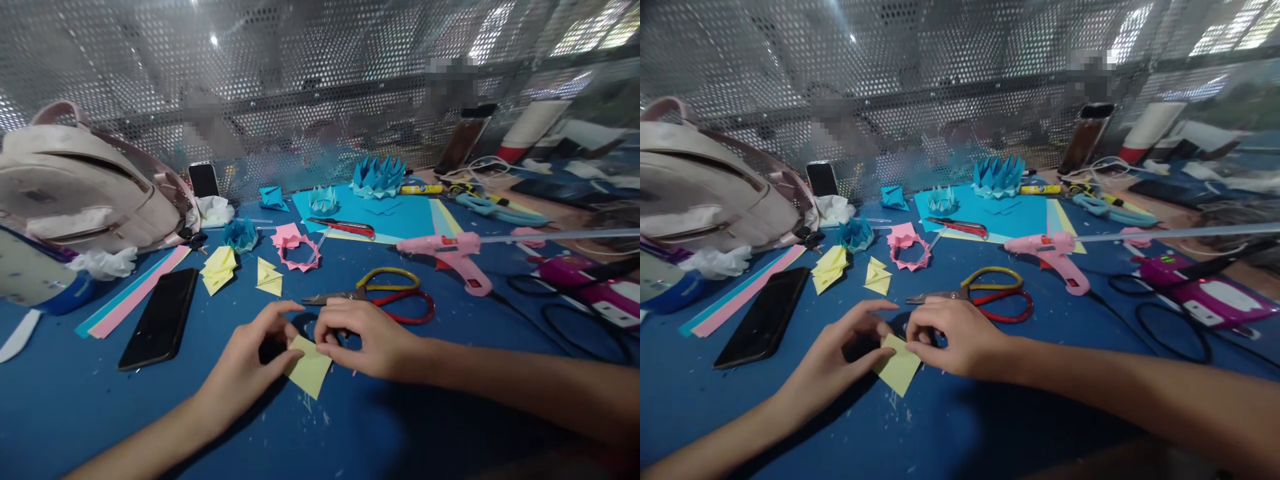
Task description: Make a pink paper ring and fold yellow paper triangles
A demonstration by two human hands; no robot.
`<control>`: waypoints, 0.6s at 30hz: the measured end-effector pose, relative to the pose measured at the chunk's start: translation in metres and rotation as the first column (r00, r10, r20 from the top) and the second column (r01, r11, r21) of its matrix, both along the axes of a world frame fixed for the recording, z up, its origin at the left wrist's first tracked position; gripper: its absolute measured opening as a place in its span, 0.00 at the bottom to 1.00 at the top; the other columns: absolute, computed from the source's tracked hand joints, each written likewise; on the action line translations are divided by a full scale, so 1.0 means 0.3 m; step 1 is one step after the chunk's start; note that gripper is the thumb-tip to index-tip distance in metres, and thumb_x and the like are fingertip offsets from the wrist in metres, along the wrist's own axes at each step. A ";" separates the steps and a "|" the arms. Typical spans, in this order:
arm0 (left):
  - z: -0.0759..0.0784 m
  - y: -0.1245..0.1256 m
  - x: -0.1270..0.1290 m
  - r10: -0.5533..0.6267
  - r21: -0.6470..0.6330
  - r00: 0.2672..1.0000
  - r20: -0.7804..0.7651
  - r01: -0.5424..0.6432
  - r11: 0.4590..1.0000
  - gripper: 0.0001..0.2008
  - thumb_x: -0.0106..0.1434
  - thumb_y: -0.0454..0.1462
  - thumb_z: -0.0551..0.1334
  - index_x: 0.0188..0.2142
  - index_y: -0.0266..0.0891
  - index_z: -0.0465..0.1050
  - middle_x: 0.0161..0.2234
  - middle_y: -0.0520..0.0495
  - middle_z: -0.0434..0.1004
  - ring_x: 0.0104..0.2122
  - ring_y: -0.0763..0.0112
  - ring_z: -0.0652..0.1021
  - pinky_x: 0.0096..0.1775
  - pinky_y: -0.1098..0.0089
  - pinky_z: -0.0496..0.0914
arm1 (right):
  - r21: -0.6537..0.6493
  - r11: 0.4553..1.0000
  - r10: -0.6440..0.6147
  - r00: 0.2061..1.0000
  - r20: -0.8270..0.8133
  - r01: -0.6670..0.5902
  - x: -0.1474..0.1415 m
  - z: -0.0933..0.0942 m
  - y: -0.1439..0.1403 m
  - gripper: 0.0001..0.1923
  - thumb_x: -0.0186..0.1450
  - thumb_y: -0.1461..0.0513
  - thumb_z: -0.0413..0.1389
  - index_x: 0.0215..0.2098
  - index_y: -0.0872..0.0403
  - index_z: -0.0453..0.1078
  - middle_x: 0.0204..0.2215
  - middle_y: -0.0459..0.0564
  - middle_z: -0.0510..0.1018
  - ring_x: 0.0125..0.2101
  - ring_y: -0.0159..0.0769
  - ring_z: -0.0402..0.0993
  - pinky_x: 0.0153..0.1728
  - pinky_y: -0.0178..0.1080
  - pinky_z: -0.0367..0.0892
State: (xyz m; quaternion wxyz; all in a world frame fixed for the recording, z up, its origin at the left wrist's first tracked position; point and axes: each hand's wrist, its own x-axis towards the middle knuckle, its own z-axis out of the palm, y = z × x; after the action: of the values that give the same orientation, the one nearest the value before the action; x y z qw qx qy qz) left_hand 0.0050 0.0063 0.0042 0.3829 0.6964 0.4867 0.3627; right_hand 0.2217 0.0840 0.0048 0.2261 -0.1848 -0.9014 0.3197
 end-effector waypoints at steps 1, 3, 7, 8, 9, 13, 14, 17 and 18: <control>-0.004 -0.002 -0.003 -0.018 0.033 0.999 -0.032 0.020 0.999 0.23 0.65 0.30 0.63 0.56 0.50 0.63 0.34 0.57 0.75 0.34 0.74 0.77 0.40 0.75 0.70 | 0.012 1.000 0.011 1.000 0.001 -0.011 0.000 0.000 0.001 0.07 0.68 0.62 0.55 0.32 0.54 0.71 0.24 0.44 0.74 0.30 0.33 0.67 0.37 0.37 0.62; -0.013 -0.009 -0.011 -0.055 0.095 0.993 -0.101 0.065 0.993 0.27 0.65 0.29 0.63 0.59 0.52 0.60 0.37 0.58 0.76 0.36 0.75 0.77 0.42 0.75 0.69 | 0.046 0.998 0.040 0.999 0.007 -0.040 0.002 -0.002 0.003 0.05 0.68 0.63 0.56 0.33 0.55 0.71 0.28 0.46 0.76 0.32 0.33 0.68 0.38 0.36 0.62; -0.023 -0.023 -0.032 -0.082 0.182 0.959 -0.270 0.134 0.974 0.20 0.67 0.30 0.63 0.55 0.48 0.62 0.41 0.54 0.75 0.40 0.71 0.75 0.42 0.72 0.67 | 0.203 0.974 0.103 0.994 0.020 -0.105 0.010 -0.011 0.011 0.04 0.70 0.63 0.56 0.39 0.55 0.73 0.36 0.48 0.79 0.38 0.35 0.70 0.43 0.38 0.64; -0.021 -0.027 -0.038 -0.083 0.213 0.945 -0.316 0.156 0.965 0.13 0.69 0.31 0.61 0.51 0.46 0.65 0.40 0.54 0.75 0.39 0.71 0.74 0.42 0.71 0.66 | 0.255 0.958 0.127 0.991 0.032 -0.130 0.012 -0.012 0.012 0.05 0.71 0.63 0.55 0.42 0.54 0.73 0.39 0.48 0.80 0.39 0.35 0.70 0.45 0.38 0.64; -0.019 -0.031 -0.044 -0.090 0.250 0.929 -0.359 0.189 0.949 0.08 0.71 0.31 0.59 0.47 0.44 0.66 0.39 0.53 0.75 0.38 0.70 0.74 0.42 0.70 0.65 | 0.304 0.939 0.156 0.987 0.049 -0.163 0.014 -0.012 0.013 0.07 0.71 0.64 0.54 0.45 0.54 0.73 0.41 0.48 0.80 0.41 0.35 0.71 0.47 0.39 0.64; -0.013 -0.045 -0.068 -0.110 0.429 0.857 -0.504 0.359 0.829 0.12 0.76 0.32 0.49 0.44 0.37 0.71 0.38 0.50 0.78 0.38 0.69 0.73 0.46 0.65 0.60 | 0.438 0.846 0.284 0.952 0.113 -0.305 0.017 -0.002 0.018 0.13 0.75 0.65 0.48 0.52 0.52 0.72 0.48 0.44 0.80 0.49 0.34 0.70 0.50 0.38 0.64; -0.015 -0.049 -0.074 -0.090 0.469 0.847 -0.524 0.376 0.799 0.14 0.77 0.32 0.47 0.45 0.36 0.72 0.39 0.49 0.79 0.39 0.69 0.73 0.47 0.64 0.59 | 0.460 0.826 0.311 0.944 0.112 -0.327 0.017 0.000 0.020 0.13 0.75 0.66 0.48 0.53 0.53 0.72 0.49 0.44 0.80 0.50 0.34 0.70 0.49 0.38 0.64; -0.029 -0.057 -0.090 -0.017 0.556 0.846 -0.533 0.365 0.747 0.17 0.77 0.32 0.47 0.44 0.37 0.75 0.40 0.49 0.81 0.40 0.68 0.73 0.52 0.62 0.55 | 0.509 0.784 0.358 0.928 0.099 -0.357 0.019 0.001 0.024 0.12 0.75 0.67 0.49 0.52 0.55 0.73 0.51 0.45 0.80 0.52 0.34 0.71 0.49 0.38 0.66; -0.035 -0.059 -0.094 -0.004 0.567 0.852 -0.524 0.352 0.745 0.17 0.77 0.32 0.47 0.44 0.38 0.76 0.40 0.49 0.81 0.40 0.68 0.73 0.52 0.61 0.55 | 0.518 0.777 0.362 0.927 0.096 -0.357 0.019 0.000 0.025 0.12 0.74 0.67 0.49 0.51 0.56 0.73 0.51 0.46 0.80 0.52 0.34 0.71 0.49 0.38 0.67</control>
State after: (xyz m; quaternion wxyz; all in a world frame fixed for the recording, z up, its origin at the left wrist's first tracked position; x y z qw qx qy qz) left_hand -0.0233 -0.0115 -0.0062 0.0177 0.8976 0.3413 0.2785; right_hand 0.2274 0.0916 0.0049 0.2066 0.0611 -0.9716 0.0983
